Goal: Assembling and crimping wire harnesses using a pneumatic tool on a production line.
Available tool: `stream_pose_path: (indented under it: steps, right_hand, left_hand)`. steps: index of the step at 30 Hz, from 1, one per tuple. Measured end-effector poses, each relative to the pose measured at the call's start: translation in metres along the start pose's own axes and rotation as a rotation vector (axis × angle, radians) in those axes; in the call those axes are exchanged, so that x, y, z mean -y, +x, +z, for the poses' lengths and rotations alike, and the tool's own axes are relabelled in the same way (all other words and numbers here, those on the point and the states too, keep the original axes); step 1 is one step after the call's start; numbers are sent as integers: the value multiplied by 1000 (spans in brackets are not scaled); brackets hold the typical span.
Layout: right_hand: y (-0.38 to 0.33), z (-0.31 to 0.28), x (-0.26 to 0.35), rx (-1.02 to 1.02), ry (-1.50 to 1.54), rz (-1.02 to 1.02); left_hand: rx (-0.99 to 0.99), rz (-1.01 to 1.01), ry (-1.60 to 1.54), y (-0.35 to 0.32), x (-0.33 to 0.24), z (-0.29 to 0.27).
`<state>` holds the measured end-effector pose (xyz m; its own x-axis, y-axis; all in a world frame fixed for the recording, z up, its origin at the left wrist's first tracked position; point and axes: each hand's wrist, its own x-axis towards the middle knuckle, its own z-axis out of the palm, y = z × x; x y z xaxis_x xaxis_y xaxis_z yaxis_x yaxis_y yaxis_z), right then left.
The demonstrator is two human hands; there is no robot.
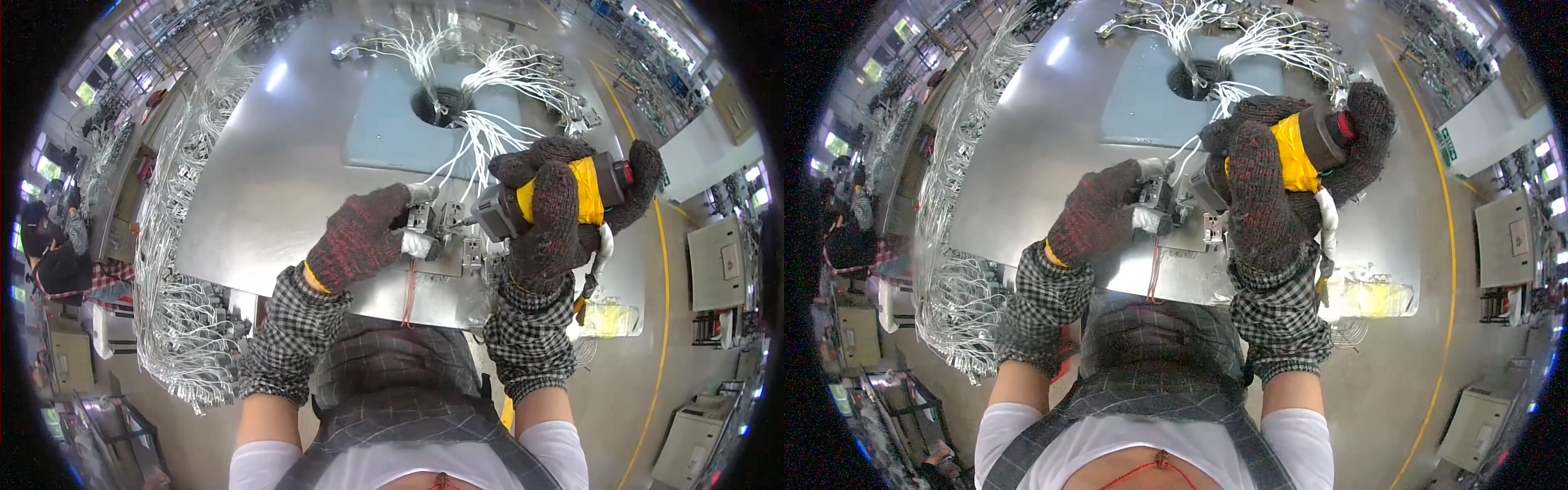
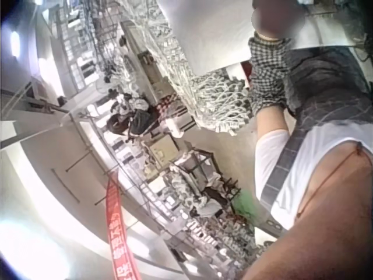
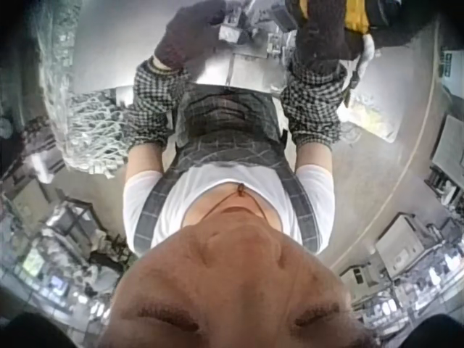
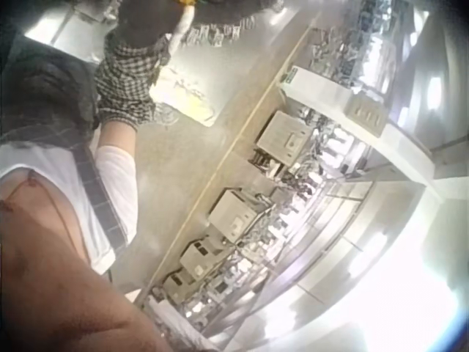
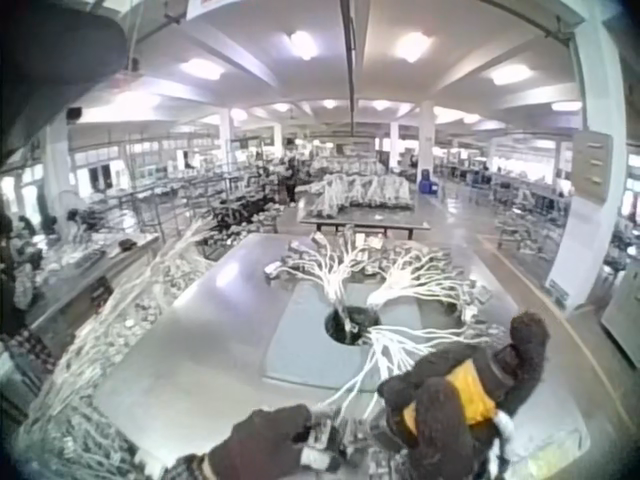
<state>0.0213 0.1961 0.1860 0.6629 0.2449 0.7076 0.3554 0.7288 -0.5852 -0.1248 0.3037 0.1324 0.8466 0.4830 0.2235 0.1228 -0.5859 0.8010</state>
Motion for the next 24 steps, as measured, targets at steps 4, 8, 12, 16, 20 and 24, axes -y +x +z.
stream_pose_path:
  steps: [4, 8, 12, 16, 20, 24]
  right_hand:
    - [5, -2, -1, 1, 47, 22]
    - [6, -4, -4, -13, 85, -54]
    - [0, -6, 1, -49, 309, 271]
    - [-7, -6, 3, 69, 110, 212]
    - [-12, -2, -4, 98, 22, 115]
    - [-15, 10, -11, 51, -85, -5]
  left_hand:
    - [59, -42, 309, 7, -15, 4]
    - [29, 3, 256, 8, -15, 2]
    - [100, -10, 174, 9, -7, 0]
    - [124, -12, 238, 9, -7, 2]
    - [100, -21, 263, 9, -12, 7]
    - [80, 73, 244, 5, -5, 1]
